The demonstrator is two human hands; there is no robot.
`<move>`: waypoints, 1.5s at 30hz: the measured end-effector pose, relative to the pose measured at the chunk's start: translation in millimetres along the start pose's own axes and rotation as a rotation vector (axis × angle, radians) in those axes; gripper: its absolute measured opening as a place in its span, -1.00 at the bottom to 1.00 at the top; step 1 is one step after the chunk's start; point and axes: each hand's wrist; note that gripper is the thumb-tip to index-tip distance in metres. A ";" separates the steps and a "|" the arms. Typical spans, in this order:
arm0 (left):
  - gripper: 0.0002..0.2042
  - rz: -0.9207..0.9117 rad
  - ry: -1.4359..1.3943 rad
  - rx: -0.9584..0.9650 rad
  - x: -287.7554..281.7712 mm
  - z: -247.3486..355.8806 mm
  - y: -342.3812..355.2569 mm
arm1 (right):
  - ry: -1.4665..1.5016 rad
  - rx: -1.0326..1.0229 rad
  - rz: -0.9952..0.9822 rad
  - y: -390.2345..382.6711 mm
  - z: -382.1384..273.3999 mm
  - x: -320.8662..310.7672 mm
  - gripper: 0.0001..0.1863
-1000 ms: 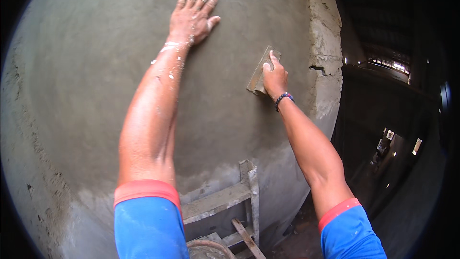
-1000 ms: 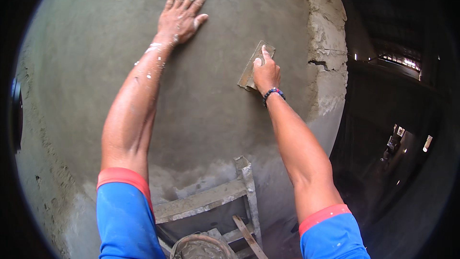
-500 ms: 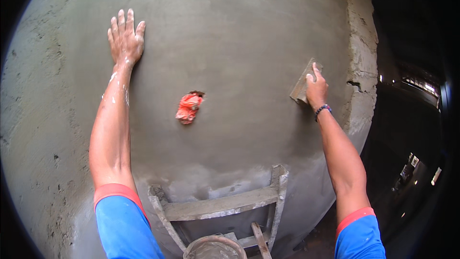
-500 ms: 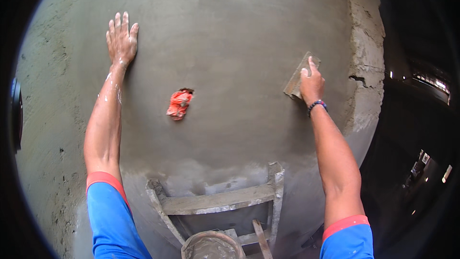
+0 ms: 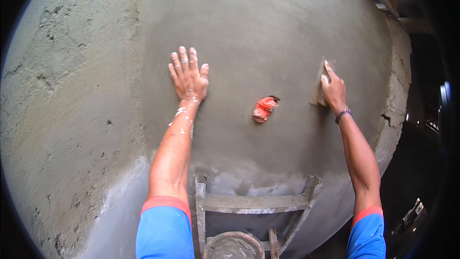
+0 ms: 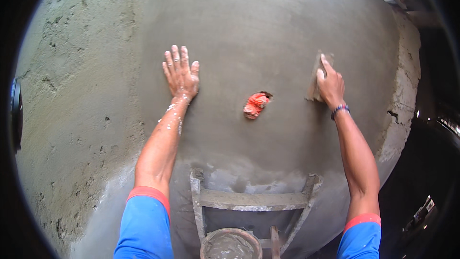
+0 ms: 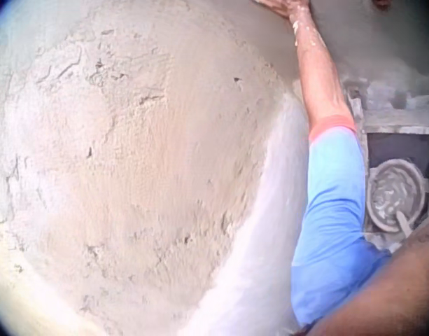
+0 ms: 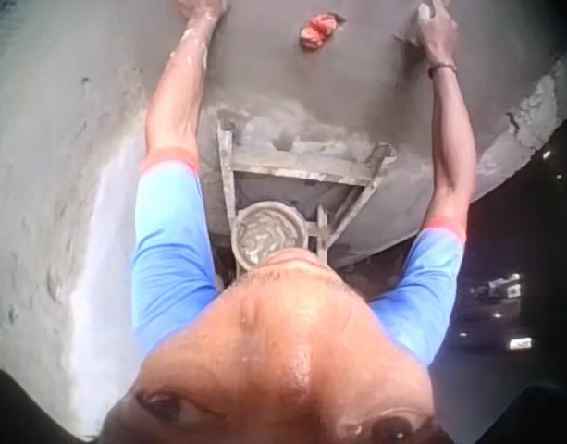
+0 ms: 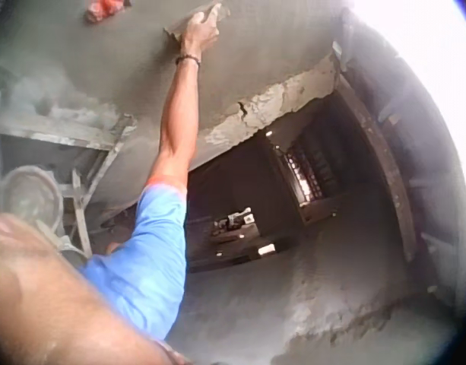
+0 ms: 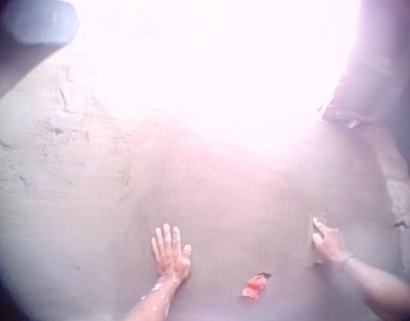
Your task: The person smooths a wet plaster mixture onto a vertical wall using a rectangular float. The person repeatedly applies the float in circular and sweeping motions across the surface while holding onto a wooden support structure.
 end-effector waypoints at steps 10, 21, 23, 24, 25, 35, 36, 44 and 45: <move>-0.38 -0.087 -0.131 0.008 -6.9 -1.8 0.7 | -0.249 -0.434 -0.164 63.1 -219.7 28.3 -0.53; -0.39 -0.097 -0.145 0.003 -10.7 1.6 0.1 | -0.102 0.012 0.085 49.7 51.5 -48.9 -0.46; -0.39 -0.099 -0.143 -0.004 -11.7 1.1 0.0 | -0.031 0.111 0.127 26.6 117.2 -47.5 -0.42; -0.39 -0.092 -0.146 -0.006 -12.3 0.8 0.1 | 0.007 0.184 0.120 6.6 144.8 -43.6 -0.41; -0.39 -0.090 -0.155 -0.001 -10.5 0.4 -0.1 | 0.090 0.333 0.091 -20.4 167.0 -33.5 -0.39; -0.37 -0.026 -0.070 -0.018 9.2 4.2 -45.1 | -0.209 -0.349 -0.131 -206.9 74.2 79.1 -0.40; -0.37 -0.039 -0.077 0.007 10.9 3.9 -46.1 | -0.276 -0.381 -0.126 -188.5 64.0 70.4 -0.42; -0.39 0.040 -0.021 -0.004 22.7 8.4 -45.5 | -0.004 0.182 0.114 -102.6 177.0 -12.8 -0.46; -0.39 0.021 -0.009 0.019 22.8 3.8 -45.0 | 0.038 0.391 0.088 -115.2 193.2 -15.2 -0.45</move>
Point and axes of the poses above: each hand's wrist, its own y-axis towards the middle knuckle, its own x-axis out of the palm, z = x × y, and after that the axes turned 12 degrees about -z, right-handed
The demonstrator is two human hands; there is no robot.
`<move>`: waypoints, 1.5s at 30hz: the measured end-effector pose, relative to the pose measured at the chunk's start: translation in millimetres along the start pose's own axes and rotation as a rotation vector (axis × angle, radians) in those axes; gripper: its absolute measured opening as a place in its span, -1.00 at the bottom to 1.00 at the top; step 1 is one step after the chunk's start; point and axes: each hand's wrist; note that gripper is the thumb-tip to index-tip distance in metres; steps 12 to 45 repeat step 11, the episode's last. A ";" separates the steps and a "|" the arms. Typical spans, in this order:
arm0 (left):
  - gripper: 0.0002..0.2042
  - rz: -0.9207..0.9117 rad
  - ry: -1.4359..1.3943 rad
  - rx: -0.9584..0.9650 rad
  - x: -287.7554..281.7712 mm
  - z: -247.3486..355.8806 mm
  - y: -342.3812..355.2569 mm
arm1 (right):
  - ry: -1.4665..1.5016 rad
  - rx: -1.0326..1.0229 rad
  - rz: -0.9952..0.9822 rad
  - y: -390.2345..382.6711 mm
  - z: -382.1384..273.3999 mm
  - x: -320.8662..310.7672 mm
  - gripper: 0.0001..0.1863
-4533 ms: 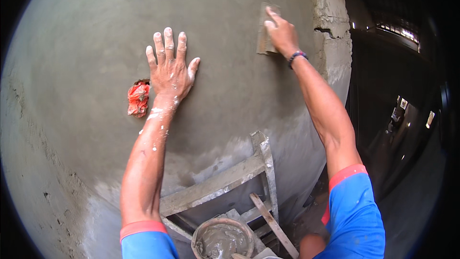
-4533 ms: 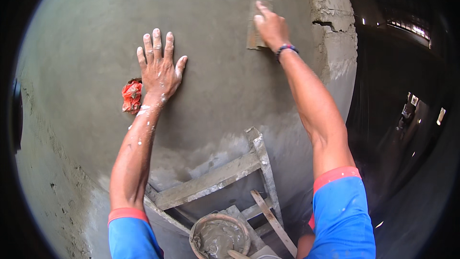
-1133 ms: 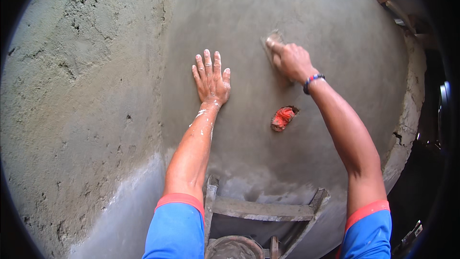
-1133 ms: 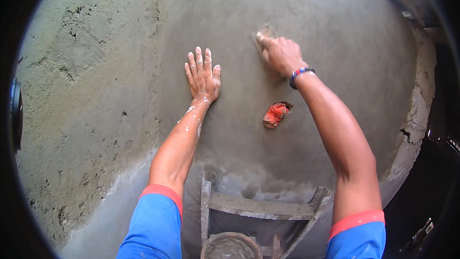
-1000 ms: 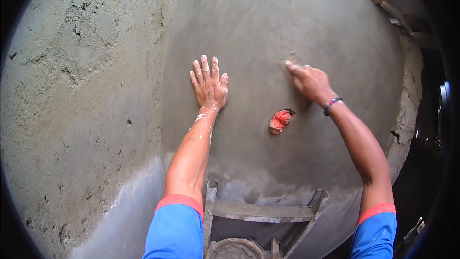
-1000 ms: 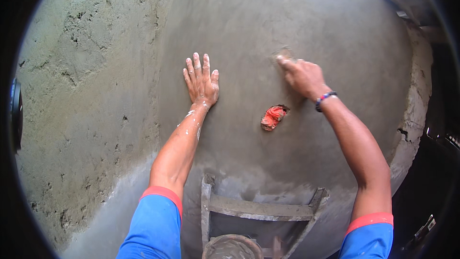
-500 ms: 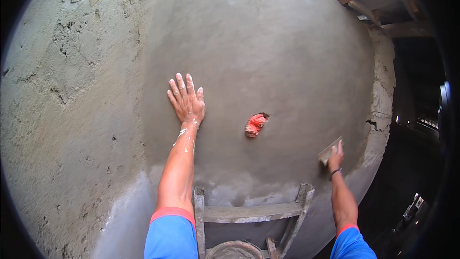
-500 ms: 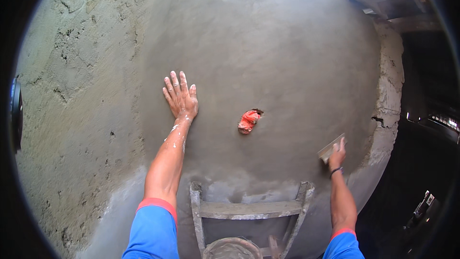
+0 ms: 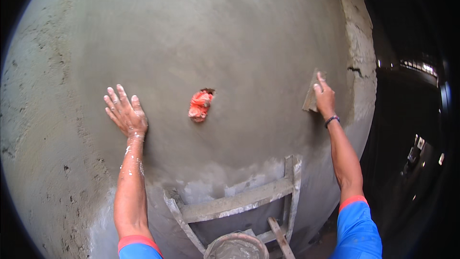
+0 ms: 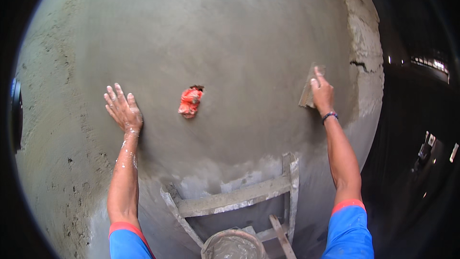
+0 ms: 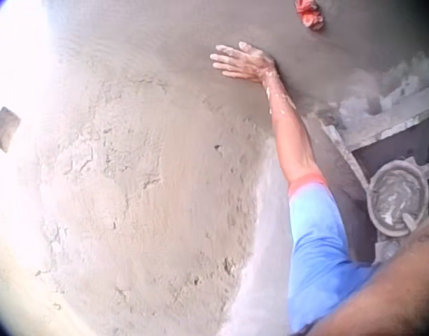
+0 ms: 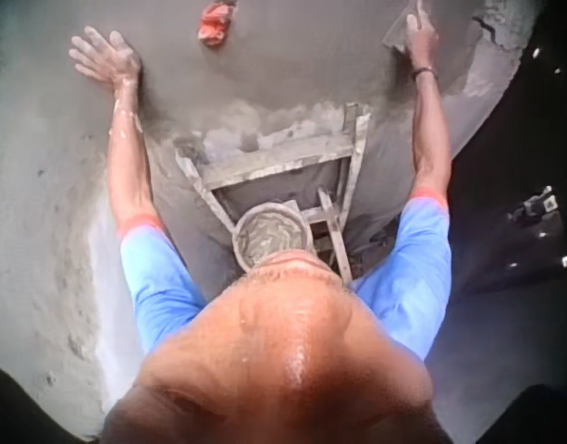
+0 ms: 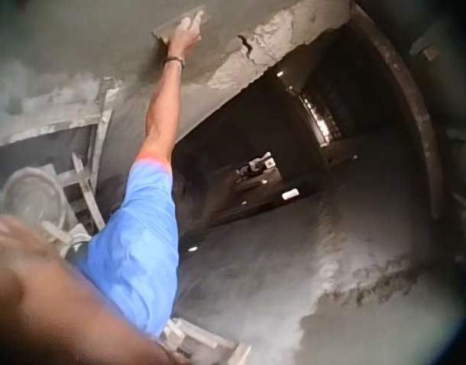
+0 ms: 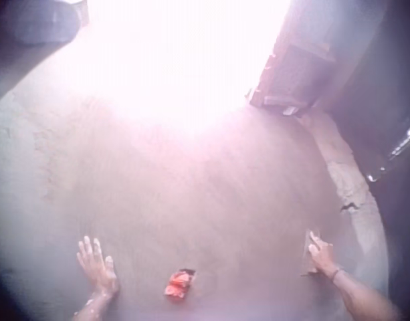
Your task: The person smooths a wet plaster mixture onto a vertical wall using a rectangular float. The person repeatedly applies the float in circular and sweeping motions across the surface while holding onto a wooden support structure.
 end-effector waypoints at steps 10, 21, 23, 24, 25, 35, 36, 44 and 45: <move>-0.42 0.205 0.003 0.055 27.4 -15.5 13.9 | 0.186 0.516 -0.045 -184.8 282.5 66.4 -0.42; -0.40 0.222 -0.018 0.079 32.5 -14.9 14.0 | 0.161 0.554 -0.105 -223.2 290.5 73.0 -0.42; -0.40 0.222 -0.018 0.079 32.5 -14.9 14.0 | 0.161 0.554 -0.105 -223.2 290.5 73.0 -0.42; -0.40 0.222 -0.018 0.079 32.5 -14.9 14.0 | 0.161 0.554 -0.105 -223.2 290.5 73.0 -0.42; -0.40 0.222 -0.018 0.079 32.5 -14.9 14.0 | 0.161 0.554 -0.105 -223.2 290.5 73.0 -0.42; -0.40 0.222 -0.018 0.079 32.5 -14.9 14.0 | 0.161 0.554 -0.105 -223.2 290.5 73.0 -0.42; -0.40 0.222 -0.018 0.079 32.5 -14.9 14.0 | 0.161 0.554 -0.105 -223.2 290.5 73.0 -0.42; -0.40 0.222 -0.018 0.079 32.5 -14.9 14.0 | 0.161 0.554 -0.105 -223.2 290.5 73.0 -0.42; -0.40 0.222 -0.018 0.079 32.5 -14.9 14.0 | 0.161 0.554 -0.105 -223.2 290.5 73.0 -0.42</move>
Point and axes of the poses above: each hand's wrist, its own y-axis towards the middle knuckle, its own x-axis out of the palm, z = x × y, and after that the axes turned 12 degrees about -z, right-handed
